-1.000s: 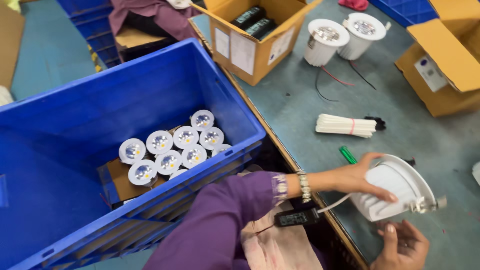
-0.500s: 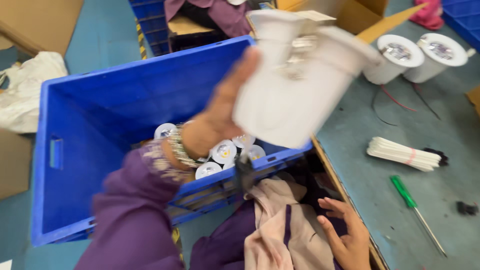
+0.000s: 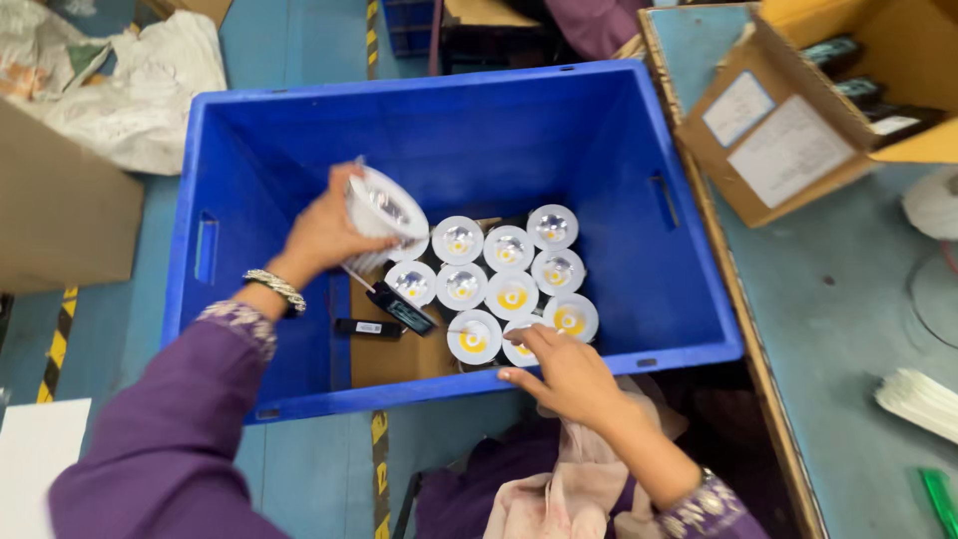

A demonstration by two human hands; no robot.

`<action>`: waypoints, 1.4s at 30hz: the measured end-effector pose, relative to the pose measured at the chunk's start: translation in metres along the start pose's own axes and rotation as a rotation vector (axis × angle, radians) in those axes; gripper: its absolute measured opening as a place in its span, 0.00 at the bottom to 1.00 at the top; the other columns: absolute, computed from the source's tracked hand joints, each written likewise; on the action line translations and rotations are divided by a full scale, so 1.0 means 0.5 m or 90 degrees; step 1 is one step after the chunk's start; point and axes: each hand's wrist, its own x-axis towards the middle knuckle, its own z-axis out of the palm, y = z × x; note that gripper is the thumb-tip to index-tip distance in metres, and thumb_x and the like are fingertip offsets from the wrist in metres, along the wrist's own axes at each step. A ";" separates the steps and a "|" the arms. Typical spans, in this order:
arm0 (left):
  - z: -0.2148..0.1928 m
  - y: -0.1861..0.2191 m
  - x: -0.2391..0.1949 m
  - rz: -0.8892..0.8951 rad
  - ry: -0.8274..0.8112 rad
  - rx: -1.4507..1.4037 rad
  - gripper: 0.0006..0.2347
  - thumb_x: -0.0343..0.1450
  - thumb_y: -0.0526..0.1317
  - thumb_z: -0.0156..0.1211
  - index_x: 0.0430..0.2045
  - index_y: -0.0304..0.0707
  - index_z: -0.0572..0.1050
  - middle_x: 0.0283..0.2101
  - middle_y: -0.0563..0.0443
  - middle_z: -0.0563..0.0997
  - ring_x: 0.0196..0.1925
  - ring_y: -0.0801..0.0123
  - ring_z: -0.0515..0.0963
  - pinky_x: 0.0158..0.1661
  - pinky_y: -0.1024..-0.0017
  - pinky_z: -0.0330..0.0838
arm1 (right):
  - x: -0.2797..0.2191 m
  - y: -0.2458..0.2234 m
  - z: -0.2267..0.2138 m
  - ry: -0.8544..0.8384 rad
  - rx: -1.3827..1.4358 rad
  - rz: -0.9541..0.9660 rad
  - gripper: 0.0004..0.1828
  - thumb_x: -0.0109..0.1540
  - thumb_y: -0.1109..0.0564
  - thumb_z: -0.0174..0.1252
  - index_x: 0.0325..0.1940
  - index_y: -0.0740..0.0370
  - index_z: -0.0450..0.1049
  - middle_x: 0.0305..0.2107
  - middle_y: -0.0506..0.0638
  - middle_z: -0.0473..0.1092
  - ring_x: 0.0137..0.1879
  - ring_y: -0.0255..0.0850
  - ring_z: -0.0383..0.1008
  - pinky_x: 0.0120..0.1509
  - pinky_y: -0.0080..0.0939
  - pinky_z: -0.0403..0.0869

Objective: The person assembles LED light fixtures by connecting wires to a driver, securing them with a screwdriver, and placing the completed units into a blue bin. They also cut and strip wires using pliers and organize components on the workbench.

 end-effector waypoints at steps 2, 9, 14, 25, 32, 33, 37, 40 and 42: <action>0.079 -0.079 -0.030 -0.078 -0.060 0.022 0.47 0.50 0.60 0.79 0.60 0.45 0.56 0.53 0.31 0.77 0.54 0.42 0.81 0.52 0.56 0.75 | 0.021 -0.005 0.028 -0.136 -0.157 0.110 0.29 0.64 0.32 0.53 0.53 0.57 0.74 0.36 0.53 0.75 0.44 0.50 0.76 0.47 0.50 0.73; 0.270 -0.263 -0.157 -0.249 -0.321 0.092 0.46 0.49 0.60 0.78 0.60 0.52 0.56 0.57 0.34 0.74 0.56 0.46 0.80 0.52 0.58 0.76 | 0.028 0.012 0.051 -0.025 -0.112 0.098 0.33 0.57 0.31 0.58 0.50 0.60 0.78 0.33 0.52 0.76 0.40 0.51 0.76 0.42 0.49 0.74; 0.312 -0.317 -0.211 -0.163 -0.352 0.034 0.41 0.51 0.54 0.79 0.55 0.51 0.57 0.56 0.38 0.73 0.53 0.46 0.80 0.49 0.57 0.77 | 0.034 0.009 0.054 -0.034 -0.118 0.121 0.33 0.54 0.31 0.60 0.47 0.60 0.79 0.33 0.52 0.76 0.39 0.51 0.76 0.42 0.49 0.73; 0.431 -0.314 -0.278 -0.088 -0.495 0.065 0.29 0.58 0.49 0.77 0.47 0.45 0.66 0.51 0.43 0.72 0.51 0.48 0.78 0.48 0.57 0.74 | 0.033 0.014 0.059 0.011 -0.112 0.101 0.33 0.52 0.29 0.60 0.45 0.58 0.80 0.34 0.50 0.75 0.39 0.50 0.75 0.42 0.48 0.72; 0.485 -0.423 -0.324 -0.052 -0.605 -0.005 0.17 0.67 0.49 0.67 0.44 0.40 0.81 0.43 0.45 0.86 0.44 0.59 0.87 0.48 0.67 0.78 | 0.033 0.016 0.060 0.017 -0.113 0.091 0.34 0.52 0.29 0.60 0.43 0.60 0.80 0.34 0.50 0.75 0.37 0.48 0.75 0.39 0.47 0.71; 0.500 -0.423 -0.321 -0.205 -0.568 -0.075 0.21 0.68 0.52 0.66 0.45 0.33 0.80 0.43 0.43 0.85 0.41 0.58 0.87 0.45 0.66 0.79 | 0.033 0.017 0.061 0.020 -0.116 0.088 0.34 0.52 0.28 0.60 0.42 0.60 0.81 0.34 0.50 0.75 0.36 0.49 0.74 0.39 0.47 0.71; 0.591 -0.385 -0.296 -0.483 -0.486 -0.118 0.33 0.62 0.56 0.70 0.53 0.28 0.68 0.48 0.36 0.82 0.48 0.52 0.84 0.50 0.65 0.77 | 0.030 0.020 0.065 0.019 -0.122 0.093 0.34 0.52 0.28 0.60 0.42 0.60 0.81 0.34 0.50 0.75 0.36 0.49 0.74 0.39 0.47 0.71; 0.640 -0.354 -0.265 -0.530 -0.478 -0.052 0.44 0.58 0.58 0.73 0.60 0.25 0.59 0.52 0.30 0.79 0.53 0.48 0.81 0.54 0.64 0.75 | 0.030 0.019 0.066 0.018 -0.120 0.095 0.34 0.52 0.28 0.61 0.42 0.60 0.81 0.34 0.50 0.75 0.37 0.49 0.75 0.39 0.47 0.71; 0.654 -0.343 -0.250 -0.548 -0.469 -0.043 0.51 0.55 0.60 0.75 0.64 0.22 0.53 0.55 0.27 0.77 0.57 0.45 0.80 0.56 0.63 0.74 | 0.030 0.018 0.064 0.019 -0.121 0.093 0.34 0.51 0.28 0.61 0.42 0.60 0.81 0.35 0.51 0.75 0.37 0.49 0.75 0.39 0.48 0.71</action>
